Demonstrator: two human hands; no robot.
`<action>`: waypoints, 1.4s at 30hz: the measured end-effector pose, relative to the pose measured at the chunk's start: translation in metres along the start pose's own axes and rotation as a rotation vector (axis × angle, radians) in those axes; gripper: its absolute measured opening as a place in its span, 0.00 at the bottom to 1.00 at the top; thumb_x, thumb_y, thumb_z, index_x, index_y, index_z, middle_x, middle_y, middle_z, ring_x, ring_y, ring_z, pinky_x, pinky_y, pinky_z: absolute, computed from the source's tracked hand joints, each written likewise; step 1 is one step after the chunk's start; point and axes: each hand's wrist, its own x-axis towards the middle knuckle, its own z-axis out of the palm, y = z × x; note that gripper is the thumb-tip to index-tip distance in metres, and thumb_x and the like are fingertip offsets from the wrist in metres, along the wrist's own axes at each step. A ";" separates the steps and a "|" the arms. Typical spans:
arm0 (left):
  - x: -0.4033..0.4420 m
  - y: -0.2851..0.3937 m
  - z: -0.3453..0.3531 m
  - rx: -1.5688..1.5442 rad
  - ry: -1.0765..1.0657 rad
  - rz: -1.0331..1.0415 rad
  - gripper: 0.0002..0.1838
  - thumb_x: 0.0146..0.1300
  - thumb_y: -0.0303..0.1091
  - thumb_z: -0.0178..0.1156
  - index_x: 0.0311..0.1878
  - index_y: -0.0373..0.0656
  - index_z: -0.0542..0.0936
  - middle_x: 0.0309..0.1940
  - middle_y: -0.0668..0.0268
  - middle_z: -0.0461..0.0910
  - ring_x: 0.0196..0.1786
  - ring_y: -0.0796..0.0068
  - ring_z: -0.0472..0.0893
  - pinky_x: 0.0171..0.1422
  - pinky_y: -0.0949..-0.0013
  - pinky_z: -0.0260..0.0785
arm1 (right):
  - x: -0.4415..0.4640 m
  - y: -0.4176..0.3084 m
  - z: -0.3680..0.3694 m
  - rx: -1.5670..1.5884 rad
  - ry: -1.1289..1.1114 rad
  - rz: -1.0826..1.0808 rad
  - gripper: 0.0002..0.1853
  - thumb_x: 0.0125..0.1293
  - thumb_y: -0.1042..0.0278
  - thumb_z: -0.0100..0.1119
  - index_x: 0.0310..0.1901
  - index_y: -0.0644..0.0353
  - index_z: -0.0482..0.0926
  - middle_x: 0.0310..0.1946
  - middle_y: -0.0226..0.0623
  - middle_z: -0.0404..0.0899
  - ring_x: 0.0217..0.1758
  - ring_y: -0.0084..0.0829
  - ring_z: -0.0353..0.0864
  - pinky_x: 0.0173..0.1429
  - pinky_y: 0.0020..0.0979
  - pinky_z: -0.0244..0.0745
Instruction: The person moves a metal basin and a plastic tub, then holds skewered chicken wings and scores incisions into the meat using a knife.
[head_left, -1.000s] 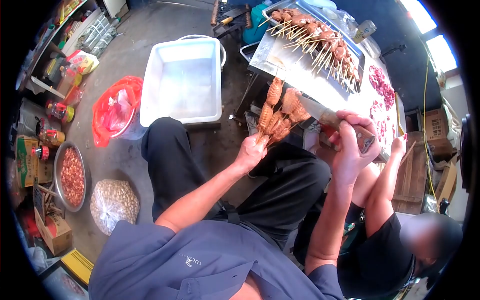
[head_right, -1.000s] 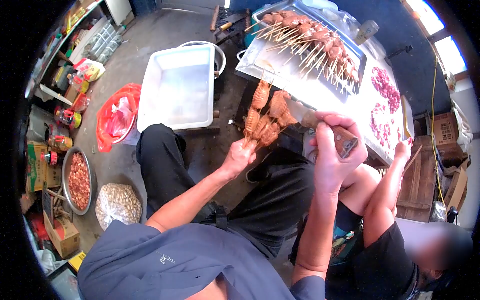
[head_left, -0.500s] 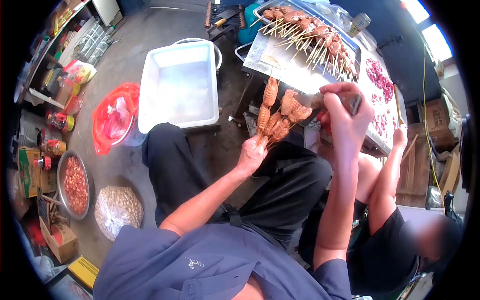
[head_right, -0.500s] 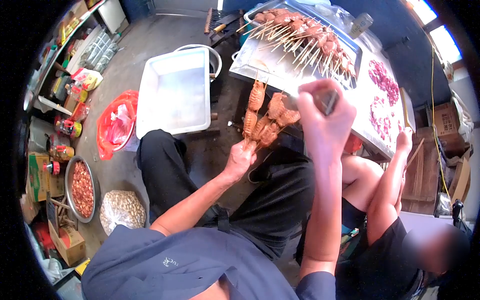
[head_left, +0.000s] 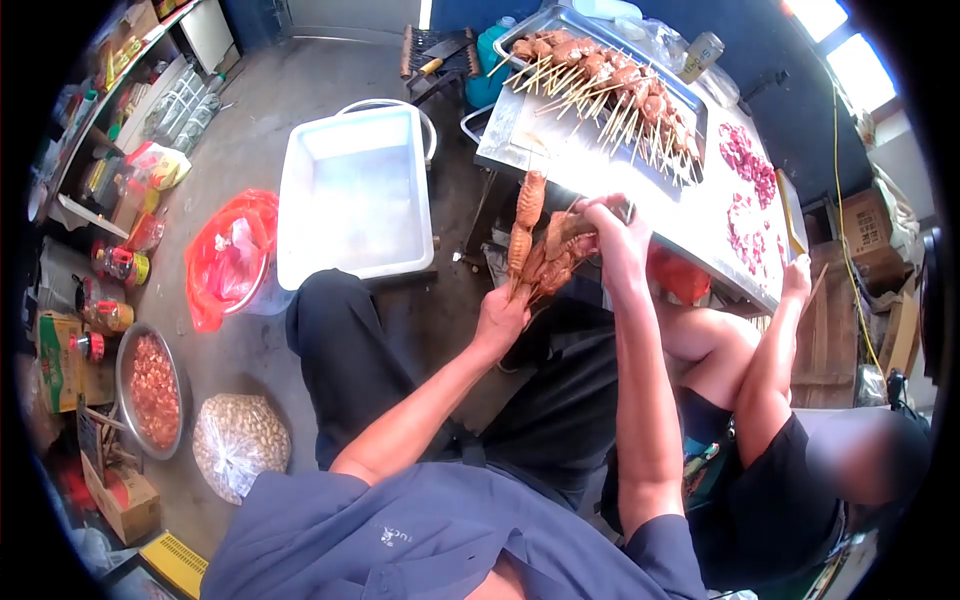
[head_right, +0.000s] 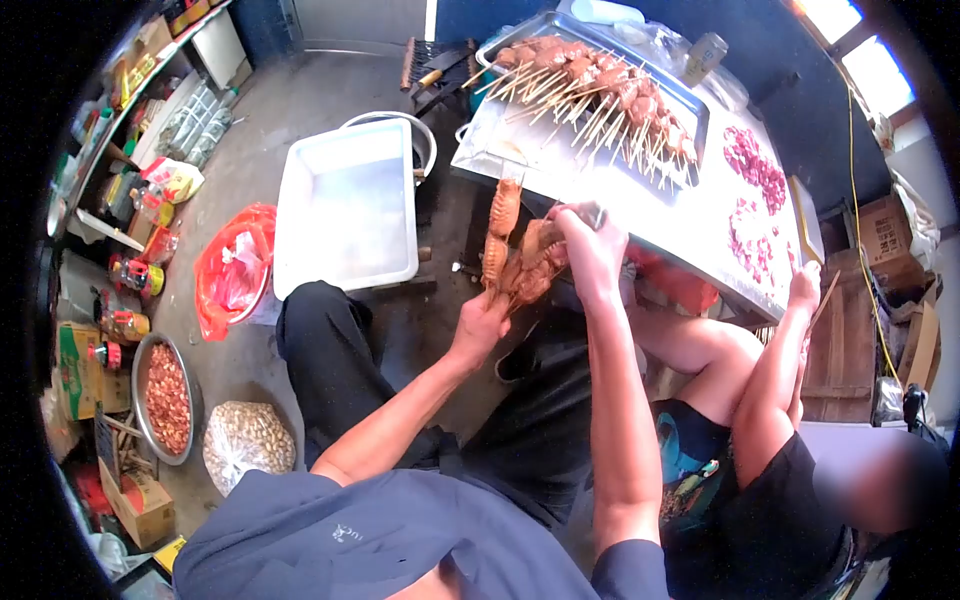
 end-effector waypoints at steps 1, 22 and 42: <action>0.001 0.000 0.000 0.003 0.005 -0.011 0.10 0.72 0.34 0.49 0.38 0.39 0.75 0.22 0.75 0.68 0.22 0.86 0.65 0.25 0.77 0.56 | -0.001 -0.002 -0.001 -0.003 -0.007 0.001 0.07 0.54 0.73 0.61 0.33 0.67 0.79 0.27 0.35 0.80 0.20 0.22 0.77 0.24 0.22 0.71; 0.007 0.014 -0.003 -0.145 -0.010 -0.037 0.08 0.73 0.32 0.48 0.39 0.41 0.75 0.22 0.75 0.67 0.21 0.86 0.64 0.25 0.78 0.56 | -0.045 -0.047 0.007 0.036 0.057 -0.159 0.04 0.58 0.79 0.58 0.35 0.67 0.81 0.32 0.36 0.83 0.20 0.16 0.75 0.24 0.18 0.71; -0.005 0.035 -0.008 -0.080 -0.149 -0.156 0.13 0.73 0.44 0.49 0.37 0.45 0.72 0.18 0.74 0.68 0.17 0.87 0.62 0.18 0.80 0.53 | -0.095 -0.070 -0.035 0.148 0.141 -0.300 0.05 0.59 0.86 0.54 0.37 0.67 0.75 0.38 0.46 0.83 0.24 0.21 0.76 0.25 0.18 0.72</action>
